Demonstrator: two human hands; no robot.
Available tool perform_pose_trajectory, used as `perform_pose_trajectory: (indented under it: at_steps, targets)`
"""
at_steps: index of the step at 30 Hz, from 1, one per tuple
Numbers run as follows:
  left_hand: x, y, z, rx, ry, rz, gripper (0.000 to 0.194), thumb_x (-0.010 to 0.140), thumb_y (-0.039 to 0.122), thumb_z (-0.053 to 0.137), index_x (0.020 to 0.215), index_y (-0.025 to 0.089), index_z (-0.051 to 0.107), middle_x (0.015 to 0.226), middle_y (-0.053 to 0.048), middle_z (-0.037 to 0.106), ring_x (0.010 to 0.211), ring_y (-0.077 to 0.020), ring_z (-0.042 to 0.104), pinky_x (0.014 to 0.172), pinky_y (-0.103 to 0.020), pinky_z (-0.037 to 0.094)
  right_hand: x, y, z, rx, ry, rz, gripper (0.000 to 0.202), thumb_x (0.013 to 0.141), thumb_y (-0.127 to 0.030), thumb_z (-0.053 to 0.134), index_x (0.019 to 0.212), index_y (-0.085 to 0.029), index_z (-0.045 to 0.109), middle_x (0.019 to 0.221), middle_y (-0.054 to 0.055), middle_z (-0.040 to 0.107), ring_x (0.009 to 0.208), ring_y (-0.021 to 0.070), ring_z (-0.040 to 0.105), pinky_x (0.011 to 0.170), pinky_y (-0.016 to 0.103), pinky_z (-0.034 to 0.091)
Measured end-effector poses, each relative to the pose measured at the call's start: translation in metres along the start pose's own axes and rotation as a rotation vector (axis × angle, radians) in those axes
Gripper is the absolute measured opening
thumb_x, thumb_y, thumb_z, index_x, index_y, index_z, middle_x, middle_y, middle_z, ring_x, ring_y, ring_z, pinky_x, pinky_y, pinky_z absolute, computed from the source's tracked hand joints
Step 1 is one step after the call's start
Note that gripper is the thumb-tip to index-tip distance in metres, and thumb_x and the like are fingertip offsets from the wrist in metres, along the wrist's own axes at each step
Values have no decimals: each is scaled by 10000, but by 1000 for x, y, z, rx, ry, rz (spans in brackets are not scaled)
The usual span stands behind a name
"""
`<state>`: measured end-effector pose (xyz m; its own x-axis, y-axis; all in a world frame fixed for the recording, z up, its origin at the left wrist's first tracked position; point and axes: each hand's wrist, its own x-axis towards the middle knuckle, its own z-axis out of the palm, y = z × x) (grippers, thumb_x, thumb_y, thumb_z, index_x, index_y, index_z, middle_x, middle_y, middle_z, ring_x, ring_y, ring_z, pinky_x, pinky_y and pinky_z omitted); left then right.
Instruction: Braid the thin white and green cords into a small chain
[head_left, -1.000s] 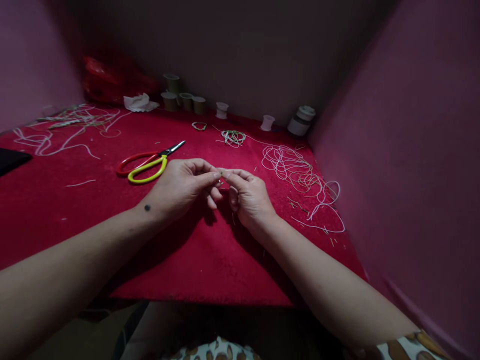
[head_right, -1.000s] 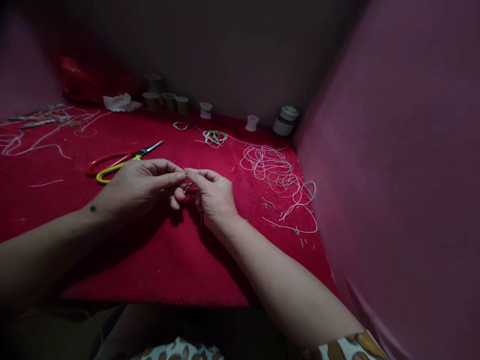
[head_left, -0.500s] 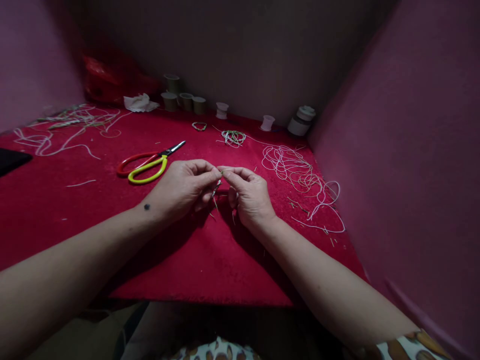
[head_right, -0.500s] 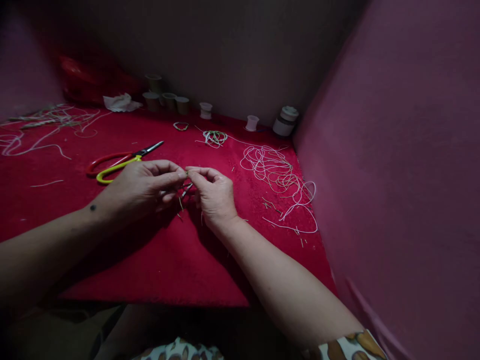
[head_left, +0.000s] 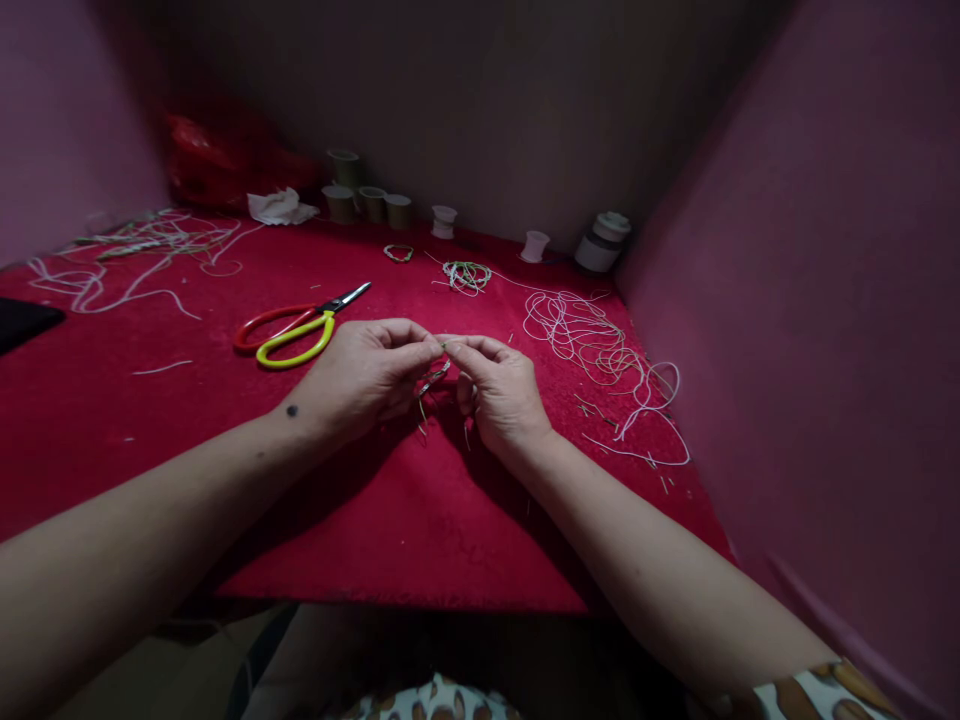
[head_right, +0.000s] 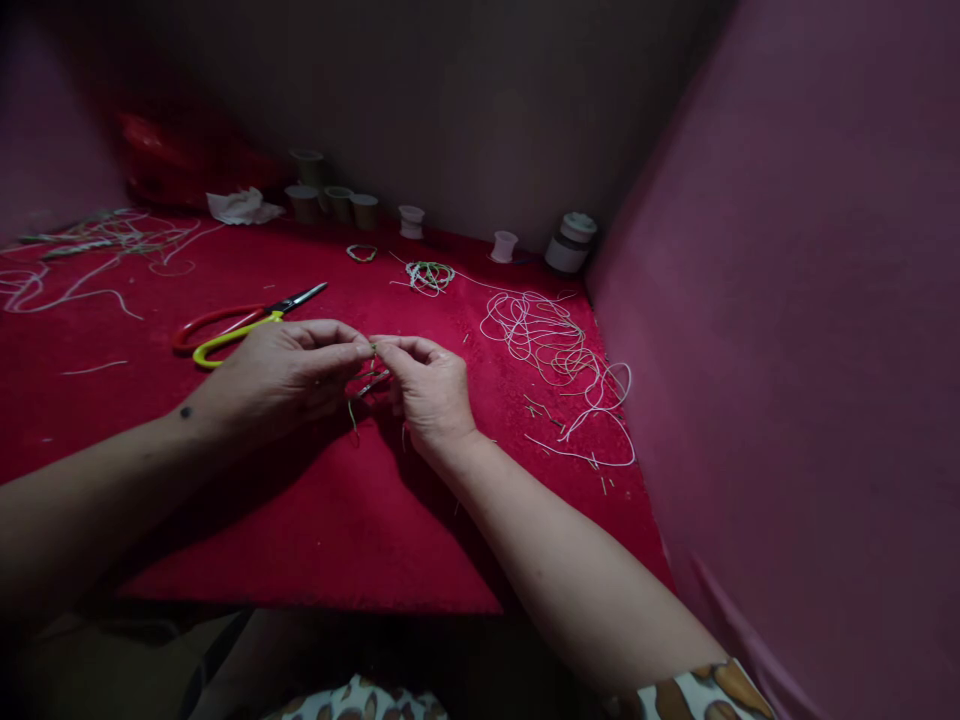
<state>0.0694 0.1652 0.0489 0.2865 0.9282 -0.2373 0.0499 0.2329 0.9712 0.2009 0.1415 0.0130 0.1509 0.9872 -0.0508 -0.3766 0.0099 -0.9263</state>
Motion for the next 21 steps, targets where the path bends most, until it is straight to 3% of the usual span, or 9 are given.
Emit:
perform_pose_trajectory:
  at_steps: [17,21]
  targets:
    - [-1,-1,0,52,16,38,137,800,241,676,720,182,581,407,84,395,320,-53,315,346,-167,230,4,3,-5,-6,-49,-7,209,713,-361,771,783,-181,690,420,-81,502,348,67,385,358,213,256]
    - [0,-3,-1,59,7,71,145,789,266,691,732,178,591,497,39,528,348,-62,406,367,-178,294,5,3,-6,6,-49,5,200,700,-347,772,778,-181,692,420,-80,509,346,68,396,357,213,267]
